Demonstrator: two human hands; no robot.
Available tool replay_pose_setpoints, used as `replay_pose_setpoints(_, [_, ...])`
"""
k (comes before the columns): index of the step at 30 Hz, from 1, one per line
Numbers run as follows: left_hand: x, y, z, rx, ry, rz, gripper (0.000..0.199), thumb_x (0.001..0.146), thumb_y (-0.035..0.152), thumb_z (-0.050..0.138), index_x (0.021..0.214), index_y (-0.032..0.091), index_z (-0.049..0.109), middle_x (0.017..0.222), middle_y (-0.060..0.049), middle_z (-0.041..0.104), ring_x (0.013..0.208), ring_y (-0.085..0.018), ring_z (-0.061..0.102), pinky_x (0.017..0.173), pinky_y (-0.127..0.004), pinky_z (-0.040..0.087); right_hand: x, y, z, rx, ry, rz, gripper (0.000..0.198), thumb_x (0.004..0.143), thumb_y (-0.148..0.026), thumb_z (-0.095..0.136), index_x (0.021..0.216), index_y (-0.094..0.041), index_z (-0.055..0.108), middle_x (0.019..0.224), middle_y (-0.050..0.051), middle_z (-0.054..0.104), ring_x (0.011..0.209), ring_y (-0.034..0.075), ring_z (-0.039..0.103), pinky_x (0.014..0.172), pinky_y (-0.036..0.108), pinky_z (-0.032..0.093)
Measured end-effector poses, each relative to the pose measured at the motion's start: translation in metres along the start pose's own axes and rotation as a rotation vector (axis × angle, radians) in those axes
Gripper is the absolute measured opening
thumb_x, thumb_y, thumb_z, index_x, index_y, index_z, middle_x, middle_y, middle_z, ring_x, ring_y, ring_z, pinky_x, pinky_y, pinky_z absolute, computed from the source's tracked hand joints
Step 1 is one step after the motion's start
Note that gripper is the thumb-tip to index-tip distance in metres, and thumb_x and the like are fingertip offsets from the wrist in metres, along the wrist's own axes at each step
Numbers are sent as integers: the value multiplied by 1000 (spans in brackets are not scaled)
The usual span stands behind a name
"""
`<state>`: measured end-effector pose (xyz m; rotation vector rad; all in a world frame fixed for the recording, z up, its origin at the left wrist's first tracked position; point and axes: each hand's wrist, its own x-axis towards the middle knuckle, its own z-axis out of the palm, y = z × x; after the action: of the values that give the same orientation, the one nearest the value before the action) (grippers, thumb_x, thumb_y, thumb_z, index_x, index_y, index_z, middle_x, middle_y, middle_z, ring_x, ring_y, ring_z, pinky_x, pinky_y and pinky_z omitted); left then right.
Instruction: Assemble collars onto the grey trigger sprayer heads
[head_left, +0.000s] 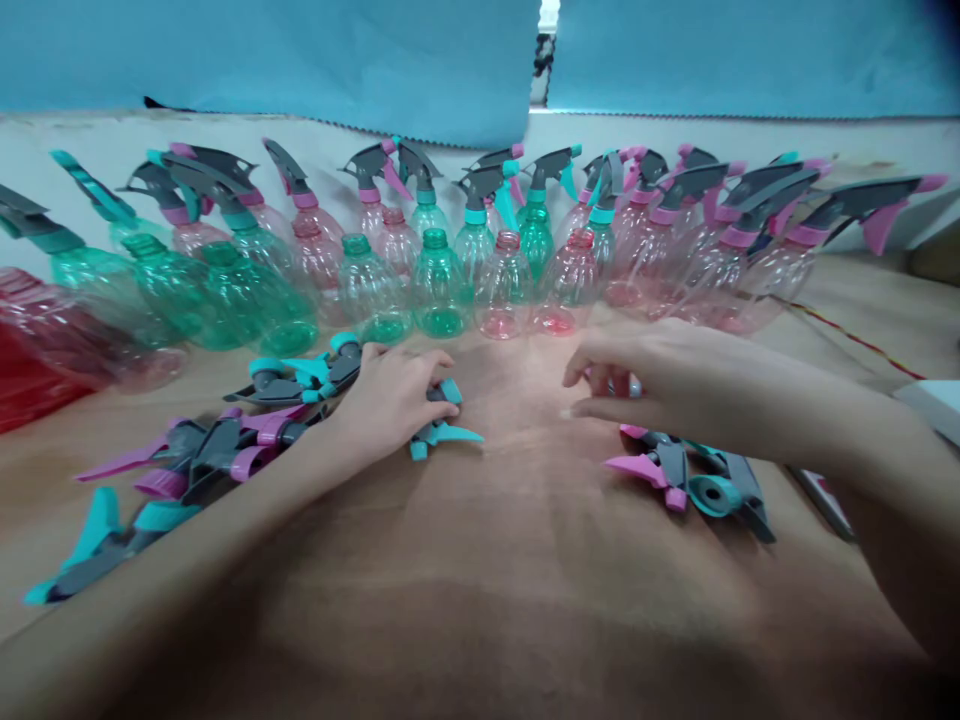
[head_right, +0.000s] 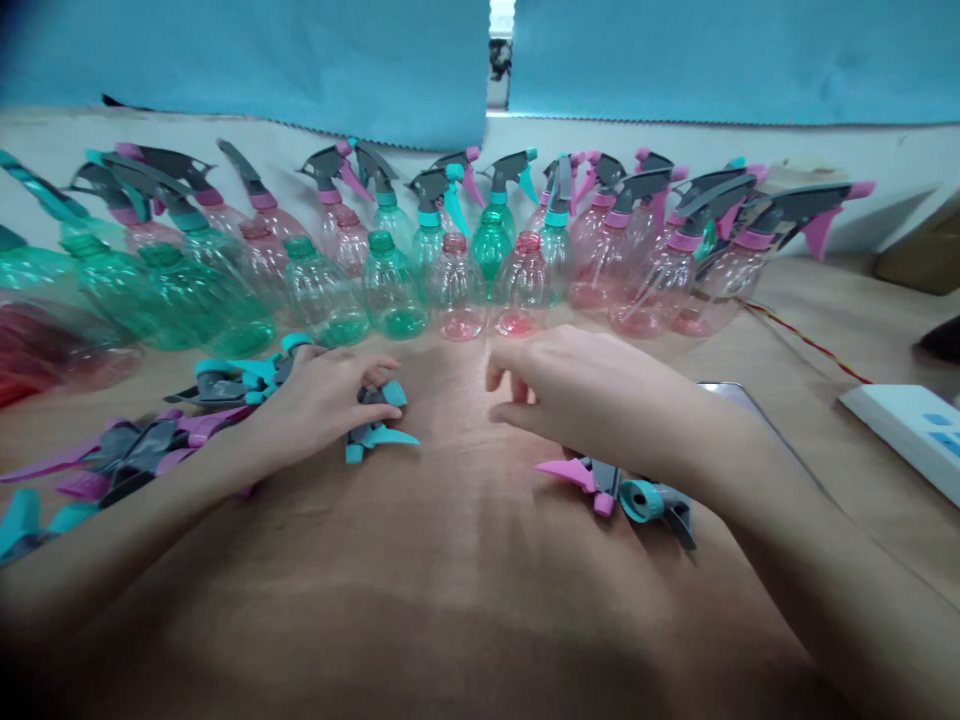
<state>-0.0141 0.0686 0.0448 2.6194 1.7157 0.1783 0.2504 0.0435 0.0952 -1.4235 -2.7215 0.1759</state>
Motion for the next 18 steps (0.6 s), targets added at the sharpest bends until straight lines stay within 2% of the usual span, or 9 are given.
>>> replay_pose_setpoints(2, [-6,15,4,-92,98,50,34,79,40,71,108,24,66,95,-4,73,98,-30,61,85,-44,39,6,-8,1,99,75,-80,14,87,-30,53,92,-24,64,80,0,66,70,16,56,60,28,36])
replay_pose_setpoints(4, [-15,29,9,-198,295,115,29,81,36,71,106,23,67,98,-4,72,93,-27,59,78,-39,42,11,-12,3,150,105,-146,14,88,-26,52,88,-22,65,79,0,66,71,15,56,63,27,37])
replay_pose_setpoints(6, [-24,41,16,-297,429,206,27,85,32,68,110,21,65,100,-6,71,90,-24,56,75,-36,45,15,-14,6,174,102,-176,15,88,-25,51,86,-22,65,80,0,66,72,14,56,65,28,37])
replay_pose_setpoints(8, [-31,48,23,-403,474,273,25,89,28,63,113,20,62,102,-7,68,92,-22,56,75,-34,47,15,-15,7,188,109,-183,14,88,-26,52,84,-21,64,77,-1,65,70,14,55,64,27,35])
replay_pose_setpoints(11, [-37,52,33,-513,492,288,28,89,21,62,117,20,59,104,-7,65,94,-21,55,73,-32,48,13,-18,8,193,142,-175,9,86,-26,55,80,-20,59,69,-2,58,65,12,51,57,25,32])
replay_pose_setpoints(18, [-41,48,41,-641,501,284,27,88,20,65,114,19,59,93,-3,65,70,-13,52,62,-25,47,7,-23,11,275,71,-195,12,85,-28,58,94,-23,52,75,-4,57,67,13,51,55,23,34])
